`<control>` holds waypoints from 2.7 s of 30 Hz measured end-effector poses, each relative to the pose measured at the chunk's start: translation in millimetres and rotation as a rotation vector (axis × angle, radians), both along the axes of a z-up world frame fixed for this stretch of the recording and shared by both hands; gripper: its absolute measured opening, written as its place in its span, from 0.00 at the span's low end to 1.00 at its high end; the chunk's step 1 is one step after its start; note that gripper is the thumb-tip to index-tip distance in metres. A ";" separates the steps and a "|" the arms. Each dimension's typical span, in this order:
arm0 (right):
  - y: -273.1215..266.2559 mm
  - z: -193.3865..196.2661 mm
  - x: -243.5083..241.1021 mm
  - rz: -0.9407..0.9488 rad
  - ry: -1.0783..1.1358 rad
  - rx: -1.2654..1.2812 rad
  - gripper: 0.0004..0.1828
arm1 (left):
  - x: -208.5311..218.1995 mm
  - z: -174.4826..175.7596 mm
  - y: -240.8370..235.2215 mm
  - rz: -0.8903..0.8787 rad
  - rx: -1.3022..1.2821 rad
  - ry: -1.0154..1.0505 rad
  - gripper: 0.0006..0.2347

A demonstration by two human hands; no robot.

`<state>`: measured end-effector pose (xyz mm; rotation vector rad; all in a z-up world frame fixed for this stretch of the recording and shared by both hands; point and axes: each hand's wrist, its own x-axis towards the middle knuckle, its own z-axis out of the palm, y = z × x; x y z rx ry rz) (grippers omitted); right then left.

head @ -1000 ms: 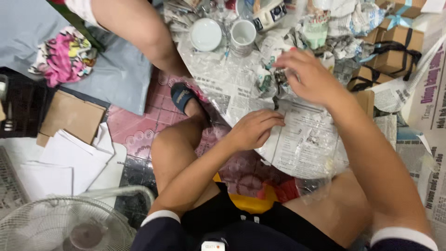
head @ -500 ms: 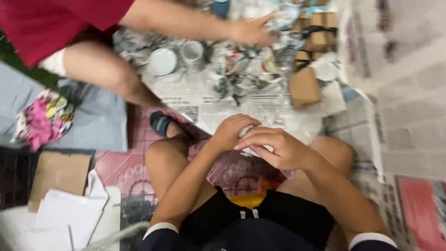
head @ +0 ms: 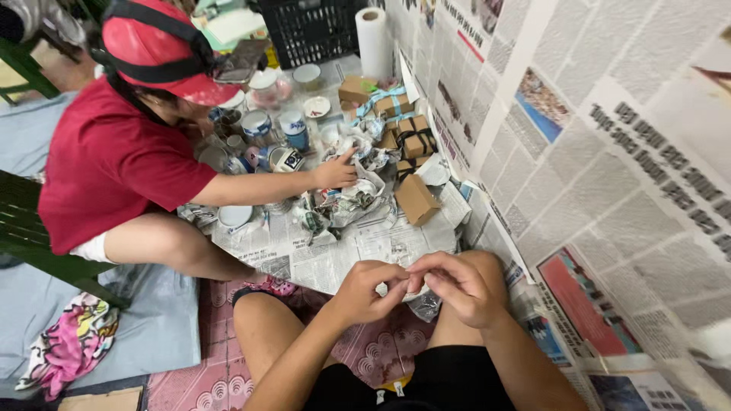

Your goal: The person sits cross-legged and wraps small items, including paper cups and small boxes, in newspaper sheets. They fold the newspaper around each item and place the wrapped bundle on a growing pile on the table.

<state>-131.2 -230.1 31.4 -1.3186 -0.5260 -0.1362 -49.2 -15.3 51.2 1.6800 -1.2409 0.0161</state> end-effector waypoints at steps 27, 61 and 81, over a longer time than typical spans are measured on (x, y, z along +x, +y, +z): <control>19.5 37.6 -29.0 0.024 -0.341 -0.066 0.19 | -70.1 86.8 26.5 0.199 0.099 0.045 0.08; 105.8 -46.5 158.4 0.259 -0.273 -0.284 0.03 | 177.5 -148.6 81.7 0.789 0.664 0.101 0.13; 70.5 -60.1 144.5 0.224 -0.243 -0.438 0.03 | 156.1 -134.7 99.4 0.852 0.702 0.207 0.14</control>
